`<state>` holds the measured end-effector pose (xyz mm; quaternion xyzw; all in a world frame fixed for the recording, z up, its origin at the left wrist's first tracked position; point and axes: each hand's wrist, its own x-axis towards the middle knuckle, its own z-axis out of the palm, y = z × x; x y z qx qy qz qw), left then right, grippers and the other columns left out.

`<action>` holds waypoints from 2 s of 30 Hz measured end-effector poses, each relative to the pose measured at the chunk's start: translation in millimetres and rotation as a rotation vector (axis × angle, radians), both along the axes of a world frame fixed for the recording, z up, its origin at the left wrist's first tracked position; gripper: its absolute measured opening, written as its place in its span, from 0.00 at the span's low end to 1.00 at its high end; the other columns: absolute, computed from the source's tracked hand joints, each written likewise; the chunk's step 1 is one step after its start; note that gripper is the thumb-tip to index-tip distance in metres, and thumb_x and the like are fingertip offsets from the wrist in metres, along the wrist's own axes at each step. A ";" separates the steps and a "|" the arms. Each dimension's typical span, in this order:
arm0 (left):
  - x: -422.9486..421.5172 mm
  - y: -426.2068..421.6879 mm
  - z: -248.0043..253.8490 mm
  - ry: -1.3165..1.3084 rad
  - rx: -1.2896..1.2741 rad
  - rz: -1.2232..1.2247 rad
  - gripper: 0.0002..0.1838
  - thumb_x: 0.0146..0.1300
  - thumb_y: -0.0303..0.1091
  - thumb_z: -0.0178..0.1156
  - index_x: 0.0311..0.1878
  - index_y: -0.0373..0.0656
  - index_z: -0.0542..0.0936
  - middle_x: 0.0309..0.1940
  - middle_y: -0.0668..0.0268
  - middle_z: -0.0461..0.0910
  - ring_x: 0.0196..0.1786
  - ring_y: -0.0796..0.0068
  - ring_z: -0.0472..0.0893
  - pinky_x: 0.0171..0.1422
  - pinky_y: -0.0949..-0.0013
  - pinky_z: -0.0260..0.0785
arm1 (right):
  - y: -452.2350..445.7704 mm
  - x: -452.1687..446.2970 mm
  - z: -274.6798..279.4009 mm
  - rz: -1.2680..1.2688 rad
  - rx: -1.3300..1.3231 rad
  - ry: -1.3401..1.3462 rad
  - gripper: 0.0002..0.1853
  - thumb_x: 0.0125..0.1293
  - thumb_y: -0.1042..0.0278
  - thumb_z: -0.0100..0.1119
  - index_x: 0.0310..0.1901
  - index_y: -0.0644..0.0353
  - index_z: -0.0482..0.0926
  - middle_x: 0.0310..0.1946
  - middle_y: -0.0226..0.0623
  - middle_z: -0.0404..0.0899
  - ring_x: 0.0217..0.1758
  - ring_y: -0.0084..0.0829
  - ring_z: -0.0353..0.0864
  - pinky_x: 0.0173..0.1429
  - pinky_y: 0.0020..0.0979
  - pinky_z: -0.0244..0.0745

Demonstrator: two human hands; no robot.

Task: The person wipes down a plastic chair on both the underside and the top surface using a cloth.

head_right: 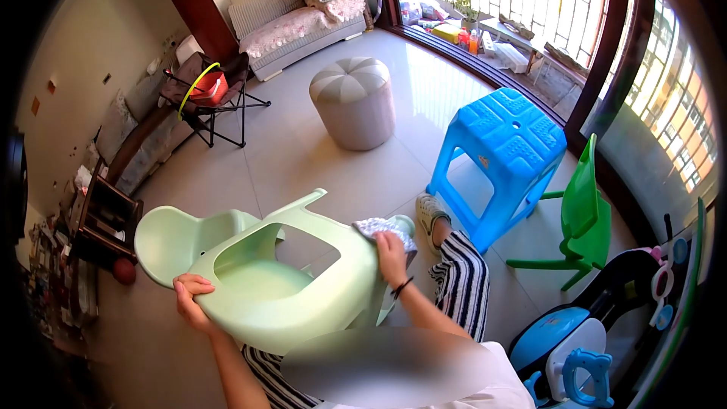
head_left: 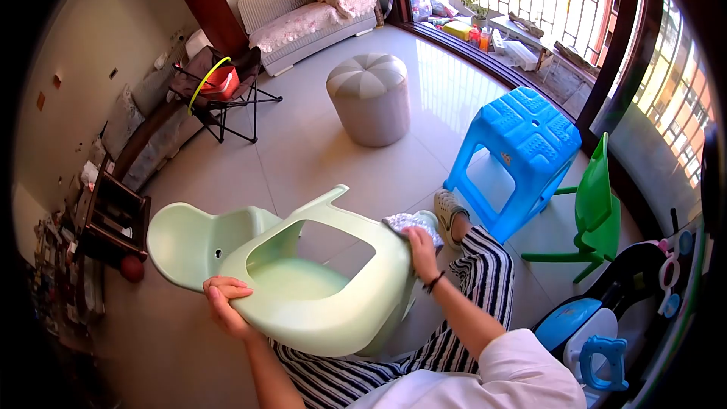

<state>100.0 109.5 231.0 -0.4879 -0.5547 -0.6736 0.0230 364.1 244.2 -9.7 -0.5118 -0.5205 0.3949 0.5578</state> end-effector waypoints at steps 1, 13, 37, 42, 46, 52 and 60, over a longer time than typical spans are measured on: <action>1.7 2.8 1.1 -0.008 0.005 -0.014 0.25 0.68 0.37 0.37 0.16 0.41 0.72 0.21 0.64 0.71 0.37 0.69 0.69 0.53 0.62 0.61 | -26.5 -9.1 23.1 -0.005 0.043 0.053 0.13 0.70 0.64 0.47 0.42 0.63 0.80 0.41 0.43 0.79 0.52 0.41 0.75 0.60 0.37 0.65; 3.9 6.2 3.8 0.019 -0.023 -0.023 0.24 0.68 0.35 0.37 0.15 0.41 0.71 0.19 0.64 0.69 0.35 0.70 0.69 0.50 0.64 0.61 | -24.2 -1.0 23.2 0.006 0.121 -0.086 0.12 0.65 0.71 0.50 0.46 0.63 0.79 0.48 0.44 0.79 0.56 0.42 0.75 0.64 0.38 0.66; 14.8 23.0 7.5 0.025 0.003 -0.040 0.25 0.69 0.34 0.37 0.16 0.39 0.72 0.19 0.62 0.70 0.34 0.69 0.69 0.47 0.65 0.63 | -171.7 -52.2 185.1 0.351 0.607 -0.245 0.26 0.57 0.71 0.60 0.61 0.51 0.76 0.64 0.32 0.71 0.68 0.40 0.68 0.62 0.34 0.66; 17.8 30.0 10.0 -0.034 -0.024 -0.056 0.25 0.72 0.33 0.39 0.17 0.38 0.74 0.22 0.62 0.72 0.35 0.69 0.71 0.47 0.65 0.63 | -139.5 -55.7 215.2 0.390 0.759 -0.437 0.29 0.55 0.70 0.61 0.62 0.46 0.74 0.66 0.27 0.70 0.67 0.31 0.70 0.37 0.27 0.69; 10.8 27.2 7.8 0.038 -0.044 -0.071 0.25 0.71 0.33 0.39 0.18 0.39 0.74 0.21 0.63 0.72 0.35 0.69 0.71 0.47 0.65 0.63 | -130.9 -29.9 148.6 0.357 0.706 -0.254 0.22 0.63 0.68 0.53 0.59 0.60 0.75 0.62 0.44 0.73 0.66 0.50 0.69 0.68 0.43 0.64; 11.6 25.4 5.0 0.002 0.000 -0.044 0.25 0.70 0.34 0.38 0.17 0.40 0.74 0.21 0.63 0.72 0.35 0.70 0.71 0.48 0.65 0.63 | -124.8 -14.0 78.7 0.117 0.124 -0.150 0.24 0.71 0.68 0.42 0.68 0.62 0.64 0.70 0.47 0.61 0.77 0.49 0.49 0.77 0.42 0.43; 11.0 24.5 6.2 0.037 -0.026 -0.063 0.25 0.70 0.34 0.38 0.18 0.40 0.74 0.20 0.64 0.73 0.35 0.69 0.71 0.48 0.65 0.62 | -153.9 -25.5 168.3 0.478 0.587 -0.161 0.22 0.63 0.72 0.48 0.60 0.62 0.75 0.64 0.46 0.70 0.69 0.48 0.65 0.72 0.44 0.57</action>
